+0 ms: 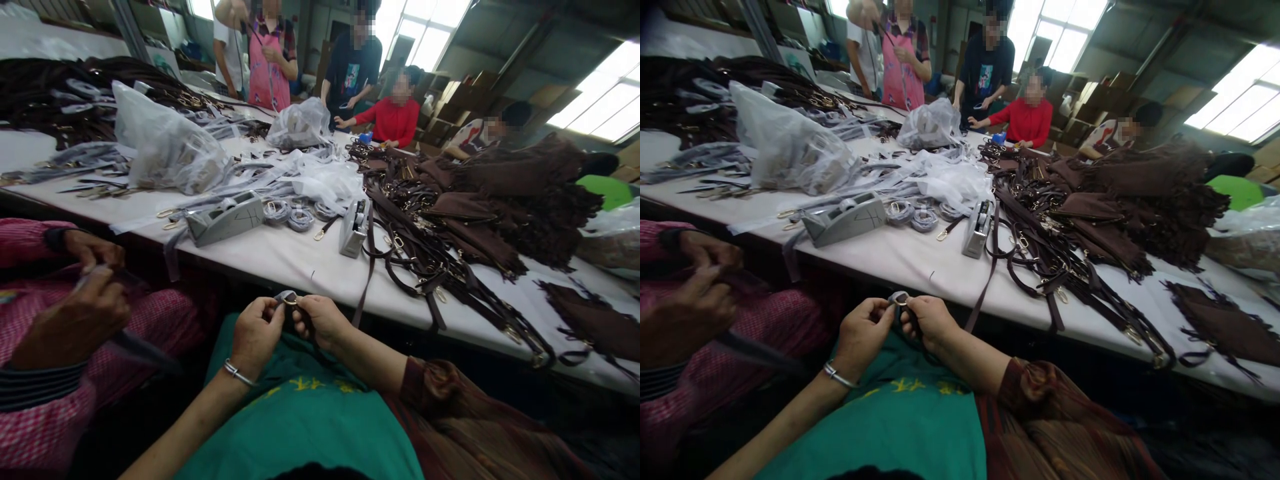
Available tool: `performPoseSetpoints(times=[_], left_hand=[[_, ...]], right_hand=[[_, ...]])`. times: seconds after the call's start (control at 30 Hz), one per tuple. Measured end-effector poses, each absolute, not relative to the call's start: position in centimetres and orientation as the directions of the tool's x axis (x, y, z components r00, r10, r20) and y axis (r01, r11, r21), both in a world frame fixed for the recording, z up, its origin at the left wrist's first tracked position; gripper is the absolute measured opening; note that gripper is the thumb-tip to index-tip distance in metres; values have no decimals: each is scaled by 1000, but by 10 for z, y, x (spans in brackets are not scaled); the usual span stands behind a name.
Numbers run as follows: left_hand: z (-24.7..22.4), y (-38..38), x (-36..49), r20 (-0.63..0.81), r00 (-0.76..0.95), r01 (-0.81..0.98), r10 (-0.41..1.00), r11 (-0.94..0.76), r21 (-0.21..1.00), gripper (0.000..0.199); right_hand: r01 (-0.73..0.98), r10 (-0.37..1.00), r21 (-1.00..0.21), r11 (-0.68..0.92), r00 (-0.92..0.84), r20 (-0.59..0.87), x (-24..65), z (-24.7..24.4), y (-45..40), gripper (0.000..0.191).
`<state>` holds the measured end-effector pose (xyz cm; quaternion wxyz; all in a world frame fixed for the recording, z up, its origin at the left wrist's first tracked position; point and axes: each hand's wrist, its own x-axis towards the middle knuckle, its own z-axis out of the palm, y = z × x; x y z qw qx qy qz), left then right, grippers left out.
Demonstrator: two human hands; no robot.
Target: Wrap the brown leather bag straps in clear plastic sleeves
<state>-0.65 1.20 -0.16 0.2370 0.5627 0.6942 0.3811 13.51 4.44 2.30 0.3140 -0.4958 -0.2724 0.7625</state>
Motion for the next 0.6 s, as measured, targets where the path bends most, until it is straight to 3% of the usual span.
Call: performPoseSetpoints(times=[0.47, 0.6], left_hand=[[-2, 16, -4, 150, -253, 535, 956, 9, 845, 19], [5, 18, -3, 56, -291, 513, 955, 107, 852, 16]], right_hand=[[-217, 721, -691, -689, -305, -623, 136, 22, 41, 17], [-229, 761, -730, -645, -282, -584, 133, 24, 38, 15]])
